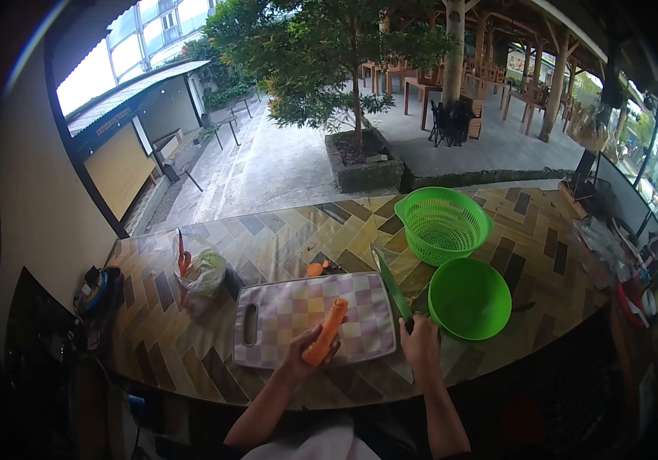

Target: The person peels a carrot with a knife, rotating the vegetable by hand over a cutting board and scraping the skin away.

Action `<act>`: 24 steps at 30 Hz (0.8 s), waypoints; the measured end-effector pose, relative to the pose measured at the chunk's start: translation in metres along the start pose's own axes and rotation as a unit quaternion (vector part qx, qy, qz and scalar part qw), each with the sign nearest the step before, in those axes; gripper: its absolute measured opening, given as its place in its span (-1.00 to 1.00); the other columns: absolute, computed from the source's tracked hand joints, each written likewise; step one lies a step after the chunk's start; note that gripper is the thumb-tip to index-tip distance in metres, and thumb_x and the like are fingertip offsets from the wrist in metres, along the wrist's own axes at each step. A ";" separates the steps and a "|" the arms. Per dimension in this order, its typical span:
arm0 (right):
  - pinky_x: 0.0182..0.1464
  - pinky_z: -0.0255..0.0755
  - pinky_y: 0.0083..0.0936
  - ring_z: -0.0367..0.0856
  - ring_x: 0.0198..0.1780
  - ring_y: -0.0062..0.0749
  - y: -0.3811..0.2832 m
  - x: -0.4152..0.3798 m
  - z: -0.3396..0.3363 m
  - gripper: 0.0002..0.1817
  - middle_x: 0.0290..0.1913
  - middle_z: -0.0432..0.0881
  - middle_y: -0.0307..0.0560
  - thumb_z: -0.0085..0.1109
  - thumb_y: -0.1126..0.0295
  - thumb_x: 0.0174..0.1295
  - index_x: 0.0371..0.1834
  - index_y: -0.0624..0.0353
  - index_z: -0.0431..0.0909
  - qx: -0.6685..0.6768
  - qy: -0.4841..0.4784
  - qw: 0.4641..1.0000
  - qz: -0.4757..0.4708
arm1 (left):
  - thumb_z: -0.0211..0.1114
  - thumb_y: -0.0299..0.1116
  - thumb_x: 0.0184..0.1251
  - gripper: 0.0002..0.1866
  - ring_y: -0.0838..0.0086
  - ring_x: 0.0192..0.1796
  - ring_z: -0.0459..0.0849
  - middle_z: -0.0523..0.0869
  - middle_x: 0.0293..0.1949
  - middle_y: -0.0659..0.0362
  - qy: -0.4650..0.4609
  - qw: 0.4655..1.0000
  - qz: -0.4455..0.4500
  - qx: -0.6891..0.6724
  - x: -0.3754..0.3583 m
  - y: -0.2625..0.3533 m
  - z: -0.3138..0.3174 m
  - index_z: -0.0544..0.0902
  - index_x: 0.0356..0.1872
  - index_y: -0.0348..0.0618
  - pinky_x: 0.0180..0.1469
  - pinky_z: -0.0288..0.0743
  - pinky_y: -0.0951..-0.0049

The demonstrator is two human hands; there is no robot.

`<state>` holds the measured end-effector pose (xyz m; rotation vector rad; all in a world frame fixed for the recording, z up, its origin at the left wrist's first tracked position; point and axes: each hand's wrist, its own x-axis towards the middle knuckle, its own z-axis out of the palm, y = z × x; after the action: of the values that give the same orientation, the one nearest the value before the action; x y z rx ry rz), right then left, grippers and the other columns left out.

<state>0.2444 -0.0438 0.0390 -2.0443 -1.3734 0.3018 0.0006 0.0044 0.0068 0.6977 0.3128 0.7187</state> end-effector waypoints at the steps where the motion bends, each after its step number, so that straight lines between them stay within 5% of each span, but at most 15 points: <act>1: -0.12 0.44 -0.03 0.59 -0.20 0.27 0.000 0.000 0.000 -0.73 -0.33 0.59 0.35 0.21 0.34 0.27 -0.34 0.43 0.55 -0.004 -0.004 1.000 0.003 | -0.01 -0.02 0.54 -0.42 0.55 -0.43 0.53 0.57 -0.29 0.18 -0.002 1.000 -0.002 -0.005 0.000 0.000 0.000 0.36 0.33 -0.30 -0.32 0.40 0.58; 7: -0.28 0.41 -0.09 0.57 -0.33 0.23 0.009 0.000 0.009 -0.72 -0.37 0.55 0.25 0.29 0.40 0.20 -0.25 0.36 0.39 0.095 0.062 0.992 -0.054 | 0.00 0.03 0.53 -0.36 0.55 -0.42 0.52 0.55 -0.28 0.19 0.003 1.000 0.008 -0.005 0.001 0.001 0.001 0.32 0.38 -0.29 -0.28 0.39 0.58; 10: -0.33 0.39 -0.18 0.56 -0.40 0.03 -0.001 -0.002 0.005 -0.64 -0.44 0.49 0.12 0.32 0.41 0.18 -0.16 0.29 0.30 0.098 0.123 0.981 -0.111 | 0.02 0.04 0.52 -0.34 0.55 -0.36 0.52 0.55 -0.26 0.21 0.000 1.000 0.021 -0.023 0.001 0.003 0.009 0.27 0.42 -0.28 -0.26 0.41 0.58; 13: -0.36 0.36 -0.28 0.51 -0.44 -0.22 -0.008 -0.010 0.003 -0.62 -0.47 0.44 -0.05 0.31 0.40 0.21 -0.10 0.21 0.27 0.171 0.074 0.975 -0.121 | 0.04 0.03 0.53 -0.32 0.55 -0.27 0.53 0.54 -0.24 0.23 0.012 0.999 0.032 -0.026 0.002 0.002 0.009 0.22 0.46 -0.24 -0.21 0.43 0.56; 16: -0.41 0.39 -0.13 0.58 -0.51 0.01 -0.021 -0.026 -0.004 -0.60 -0.52 0.53 -0.02 0.31 0.28 0.25 0.00 0.12 0.31 0.245 -0.073 0.962 -0.097 | 0.02 0.03 0.54 -0.32 0.55 -0.21 0.54 0.54 -0.19 0.24 0.032 0.998 0.041 -0.046 0.000 0.003 0.015 0.18 0.48 -0.20 -0.16 0.46 0.52; 19: -0.35 0.44 -0.38 0.59 -0.46 -0.27 -0.029 -0.043 0.004 -0.58 -0.49 0.56 -0.15 0.32 0.31 0.24 0.06 0.08 0.33 0.226 -0.151 0.943 -0.191 | -0.03 0.04 0.56 -0.34 0.53 -0.17 0.54 0.53 -0.13 0.24 0.026 0.999 0.025 -0.031 -0.002 -0.001 0.001 0.18 0.49 -0.17 -0.14 0.47 0.49; 23: -0.37 0.54 -0.27 0.75 -0.29 -0.02 -0.033 -0.056 0.018 -0.44 -0.32 0.73 0.02 0.35 0.03 0.22 0.21 -0.10 0.35 0.107 -0.185 0.940 -0.265 | -0.14 0.04 0.61 -0.37 0.50 -0.14 0.49 0.49 -0.12 0.22 0.004 0.995 0.082 -0.059 0.007 -0.004 -0.001 0.12 0.51 -0.12 -0.14 0.50 0.46; 24: -0.42 0.54 -0.27 0.73 -0.41 -0.05 -0.032 -0.057 0.023 -0.35 -0.36 0.72 -0.02 0.37 -0.07 0.17 0.25 -0.11 0.36 0.105 -0.175 0.939 -0.278 | -0.14 0.03 0.61 -0.38 0.49 -0.14 0.49 0.48 -0.11 0.22 0.007 0.994 0.085 -0.071 0.005 -0.004 -0.003 0.11 0.51 -0.12 -0.12 0.50 0.46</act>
<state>0.1844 -0.0778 0.0326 -1.3933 -1.9723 0.5468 0.0046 0.0070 0.0024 0.5894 0.2149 0.8985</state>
